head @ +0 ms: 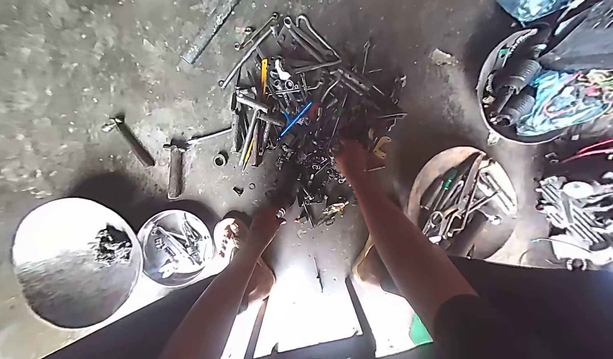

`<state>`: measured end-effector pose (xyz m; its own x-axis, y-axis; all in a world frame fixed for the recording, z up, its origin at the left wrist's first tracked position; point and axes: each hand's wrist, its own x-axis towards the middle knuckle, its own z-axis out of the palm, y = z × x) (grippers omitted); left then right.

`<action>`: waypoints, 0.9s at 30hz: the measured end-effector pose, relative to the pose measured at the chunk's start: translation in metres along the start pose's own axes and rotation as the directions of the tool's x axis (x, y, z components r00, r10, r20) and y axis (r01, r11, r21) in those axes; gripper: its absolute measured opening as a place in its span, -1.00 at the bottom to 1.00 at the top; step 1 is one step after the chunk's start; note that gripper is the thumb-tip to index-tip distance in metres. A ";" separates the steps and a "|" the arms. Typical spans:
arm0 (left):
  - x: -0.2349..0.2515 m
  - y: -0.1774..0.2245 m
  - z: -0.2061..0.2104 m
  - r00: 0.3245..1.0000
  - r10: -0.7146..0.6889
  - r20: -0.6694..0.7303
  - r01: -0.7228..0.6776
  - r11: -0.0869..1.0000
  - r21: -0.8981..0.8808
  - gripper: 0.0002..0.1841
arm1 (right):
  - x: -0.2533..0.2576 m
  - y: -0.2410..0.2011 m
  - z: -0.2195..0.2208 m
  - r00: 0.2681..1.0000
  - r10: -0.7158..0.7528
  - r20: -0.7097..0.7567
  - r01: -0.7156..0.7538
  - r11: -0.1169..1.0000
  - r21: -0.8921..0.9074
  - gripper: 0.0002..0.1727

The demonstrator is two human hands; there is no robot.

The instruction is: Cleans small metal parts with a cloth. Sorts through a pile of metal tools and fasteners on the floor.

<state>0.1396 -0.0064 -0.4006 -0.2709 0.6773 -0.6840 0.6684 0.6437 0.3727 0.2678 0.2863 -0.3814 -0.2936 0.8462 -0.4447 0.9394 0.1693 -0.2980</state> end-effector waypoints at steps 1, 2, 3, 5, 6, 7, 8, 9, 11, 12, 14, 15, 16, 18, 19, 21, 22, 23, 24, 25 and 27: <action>-0.001 0.000 0.000 1.000 0.002 -0.004 -0.002 1.000 0.009 -0.56 | 0.000 -0.001 0.001 1.000 -0.004 0.003 0.004 1.000 -0.006 -0.45; -0.001 0.000 0.002 1.000 0.008 -0.014 -0.008 1.000 0.007 -0.56 | 0.000 -0.002 0.001 1.000 -0.009 0.007 0.009 1.000 -0.009 -0.46; 0.000 -0.001 0.004 0.999 0.017 -0.028 -0.017 1.000 0.002 -0.58 | -0.001 -0.002 0.002 1.000 -0.011 0.006 0.011 1.000 -0.009 -0.46; -0.001 -0.001 0.007 0.999 0.024 -0.041 -0.024 1.000 -0.012 -0.59 | -0.001 -0.003 0.004 1.000 -0.015 -0.008 0.015 1.000 -0.019 -0.43; -0.001 0.000 0.007 0.999 0.020 -0.038 -0.021 1.000 -0.012 -0.59 | 0.000 -0.003 0.004 1.000 -0.014 -0.011 0.013 0.999 -0.041 -0.40; -0.003 0.000 0.008 0.999 0.016 -0.034 -0.017 1.000 -0.010 -0.59 | 0.000 -0.002 0.005 1.000 -0.012 -0.017 0.011 0.998 -0.057 -0.39; -0.005 0.000 0.010 0.999 0.011 -0.034 -0.011 1.000 0.002 -0.57 | -0.001 -0.001 0.006 1.000 -0.011 -0.025 0.010 0.998 -0.064 -0.38; -0.006 0.000 0.011 0.999 0.004 -0.035 -0.004 1.000 0.016 -0.55 | 0.000 0.001 0.006 0.999 -0.017 -0.032 0.014 0.998 -0.065 -0.37; -0.007 0.003 0.014 0.999 -0.014 -0.051 0.016 0.999 0.040 -0.52 | -0.002 0.003 0.004 0.999 -0.019 -0.043 0.017 0.998 -0.061 -0.35; -0.007 0.005 0.016 0.998 -0.023 -0.053 0.025 0.999 0.043 -0.51 | -0.005 0.003 0.000 0.999 -0.011 -0.040 0.009 0.999 -0.048 -0.34; -0.007 0.005 0.025 0.996 -0.023 -0.091 0.026 0.999 0.031 -0.54 | -0.015 0.003 -0.006 1.000 0.004 -0.030 -0.003 1.000 0.010 -0.37; -0.006 0.001 0.029 0.994 -0.020 -0.111 0.023 0.999 0.027 -0.55 | -0.017 0.002 -0.006 0.999 0.008 -0.038 -0.007 0.999 0.045 -0.38; -0.004 -0.001 0.030 0.992 -0.013 -0.124 0.018 0.999 0.034 -0.55 | -0.015 0.002 -0.007 0.998 0.015 -0.054 -0.011 0.997 0.079 -0.41; -0.006 -0.003 0.033 0.995 0.002 -0.099 0.003 0.999 0.043 -0.51 | -0.018 0.008 -0.007 0.995 0.036 -0.095 -0.024 0.992 0.124 -0.49; -0.005 -0.004 0.033 0.996 0.012 -0.088 -0.008 0.999 0.043 -0.49 | -0.016 0.008 -0.008 0.990 0.047 -0.132 -0.027 0.989 0.147 -0.55; -0.004 -0.006 0.033 0.995 0.042 -0.096 -0.038 0.998 0.041 -0.50 | -0.016 0.009 -0.010 0.979 0.069 -0.191 -0.030 0.979 0.200 -0.62; -0.004 -0.007 0.034 0.991 0.062 -0.117 -0.058 0.998 0.039 -0.53 | -0.017 0.009 -0.012 0.977 0.080 -0.198 -0.035 0.974 0.223 -0.62; -0.005 -0.009 0.036 0.987 0.080 -0.141 -0.076 0.997 0.033 -0.56 | -0.018 0.009 -0.013 0.976 0.091 -0.199 -0.041 0.969 0.242 -0.62; -0.004 -0.010 0.035 0.985 0.081 -0.151 -0.079 0.997 0.018 -0.58 | -0.017 0.007 -0.015 0.974 0.105 -0.199 -0.049 0.962 0.269 -0.62; -0.002 -0.008 0.033 0.988 0.061 -0.144 -0.064 0.998 -0.019 -0.60 | -0.017 0.008 -0.017 0.969 0.126 -0.212 -0.052 0.944 0.325 -0.65; -0.001 -0.005 0.031 0.992 0.002 -0.125 -0.020 0.988 -0.150 -0.58 | -0.020 0.012 -0.018 0.952 0.193 -0.237 -0.057 0.873 0.484 -0.70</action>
<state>0.1581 -0.0209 -0.4208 -0.3540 0.7174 -0.6000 0.5622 0.6759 0.4766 0.2884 0.2804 -0.3606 -0.0558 0.9581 -0.2809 0.7516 -0.1449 -0.6435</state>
